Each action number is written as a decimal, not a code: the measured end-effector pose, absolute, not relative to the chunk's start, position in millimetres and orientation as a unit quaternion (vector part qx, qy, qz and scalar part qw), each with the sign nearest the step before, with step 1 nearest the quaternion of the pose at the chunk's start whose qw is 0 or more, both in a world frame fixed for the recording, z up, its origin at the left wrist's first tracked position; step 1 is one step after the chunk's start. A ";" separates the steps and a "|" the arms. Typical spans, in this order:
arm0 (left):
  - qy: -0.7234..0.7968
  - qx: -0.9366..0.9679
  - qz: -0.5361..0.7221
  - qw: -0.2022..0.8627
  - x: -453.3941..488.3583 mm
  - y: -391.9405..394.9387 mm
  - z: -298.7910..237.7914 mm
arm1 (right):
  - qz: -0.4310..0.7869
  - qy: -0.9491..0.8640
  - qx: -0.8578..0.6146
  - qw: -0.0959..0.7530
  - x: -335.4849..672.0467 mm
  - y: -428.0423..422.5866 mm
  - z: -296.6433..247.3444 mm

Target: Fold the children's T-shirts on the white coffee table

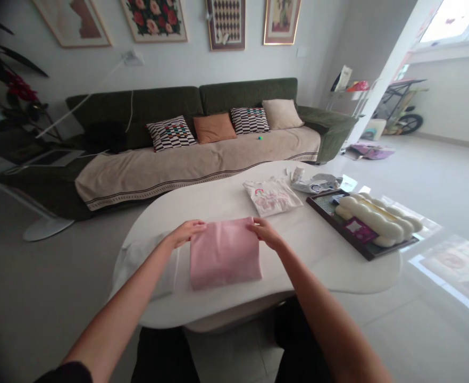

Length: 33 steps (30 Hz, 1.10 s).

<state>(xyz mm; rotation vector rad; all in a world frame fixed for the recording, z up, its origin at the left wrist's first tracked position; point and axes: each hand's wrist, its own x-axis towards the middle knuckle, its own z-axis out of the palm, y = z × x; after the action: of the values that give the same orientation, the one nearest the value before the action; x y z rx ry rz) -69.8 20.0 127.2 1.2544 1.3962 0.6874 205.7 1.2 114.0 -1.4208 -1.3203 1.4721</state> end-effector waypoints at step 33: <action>0.507 0.850 0.082 0.122 7.5 48.5 21.3 | 0.632 -0.395 -0.613 0.263 218.0 -33.4 46.6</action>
<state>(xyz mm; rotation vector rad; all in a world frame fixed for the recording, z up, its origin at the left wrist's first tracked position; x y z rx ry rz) 7.5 48.5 21.3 2.4802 1.4790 0.2407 218.0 -33.4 46.6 -1.6588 -1.0671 1.7084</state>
